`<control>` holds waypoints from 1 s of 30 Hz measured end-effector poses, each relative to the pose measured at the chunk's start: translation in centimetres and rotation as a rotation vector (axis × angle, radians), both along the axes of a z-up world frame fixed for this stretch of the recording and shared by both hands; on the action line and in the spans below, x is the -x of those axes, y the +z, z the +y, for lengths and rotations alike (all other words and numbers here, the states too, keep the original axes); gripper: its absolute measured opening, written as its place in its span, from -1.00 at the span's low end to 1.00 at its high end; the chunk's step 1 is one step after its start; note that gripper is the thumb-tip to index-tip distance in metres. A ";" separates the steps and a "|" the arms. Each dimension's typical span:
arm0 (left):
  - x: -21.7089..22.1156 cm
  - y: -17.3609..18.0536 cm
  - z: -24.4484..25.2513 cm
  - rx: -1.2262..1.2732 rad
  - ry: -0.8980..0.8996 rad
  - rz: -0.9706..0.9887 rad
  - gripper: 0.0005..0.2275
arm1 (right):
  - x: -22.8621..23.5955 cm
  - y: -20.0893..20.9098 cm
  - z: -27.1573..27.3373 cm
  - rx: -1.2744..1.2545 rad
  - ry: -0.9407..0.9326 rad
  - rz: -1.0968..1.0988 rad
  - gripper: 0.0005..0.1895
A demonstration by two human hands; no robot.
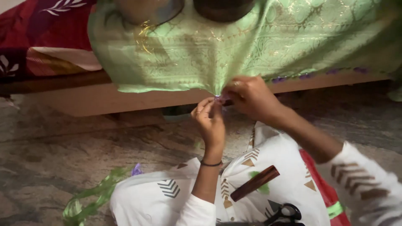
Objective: Attaching a purple decorative ribbon to the edge of a green cloth using a needle and thread.
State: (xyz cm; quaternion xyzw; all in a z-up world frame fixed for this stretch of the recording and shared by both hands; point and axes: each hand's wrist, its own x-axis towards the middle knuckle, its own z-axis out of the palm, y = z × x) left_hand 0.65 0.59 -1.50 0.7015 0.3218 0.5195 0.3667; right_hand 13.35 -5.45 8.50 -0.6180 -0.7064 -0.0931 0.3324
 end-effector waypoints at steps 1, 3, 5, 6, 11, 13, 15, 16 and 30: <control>-0.2 -0.2 0.1 0.090 -0.028 -0.043 -0.83 | 0.0 -0.9 -0.7 0.050 -0.035 0.071 -0.81; -0.5 -0.5 0.2 0.181 -0.060 -0.085 -0.83 | 0.1 -2.6 -1.3 0.101 -0.074 0.144 -0.77; -0.6 -0.5 0.1 0.423 -0.311 -0.400 -0.87 | 0.3 -4.0 -0.9 0.136 -0.082 0.347 -0.74; -0.5 -0.5 0.1 0.424 -0.321 -0.397 -0.87 | 0.3 -4.4 -0.8 0.133 -0.091 0.348 -0.74; 0.5 1.1 0.3 0.270 -0.247 -0.278 -0.88 | -0.7 -3.9 -2.8 0.047 -0.063 0.169 -0.80; 0.7 1.4 0.3 0.124 -0.157 -0.188 -0.90 | -0.2 -1.1 -3.5 0.092 -0.054 0.069 -0.81; 0.9 1.5 0.1 -0.022 -0.069 -0.095 -0.92 | 0.2 1.1 -3.2 0.137 -0.046 -0.027 -0.81; 1.0 1.6 0.1 -0.041 -0.056 -0.061 -0.93 | 0.4 2.0 -2.3 0.087 0.038 -0.143 -0.80; 1.9 3.0 0.0 -0.277 0.144 0.161 -0.90 | 1.6 0.1 -0.1 -0.087 0.018 -0.055 -0.91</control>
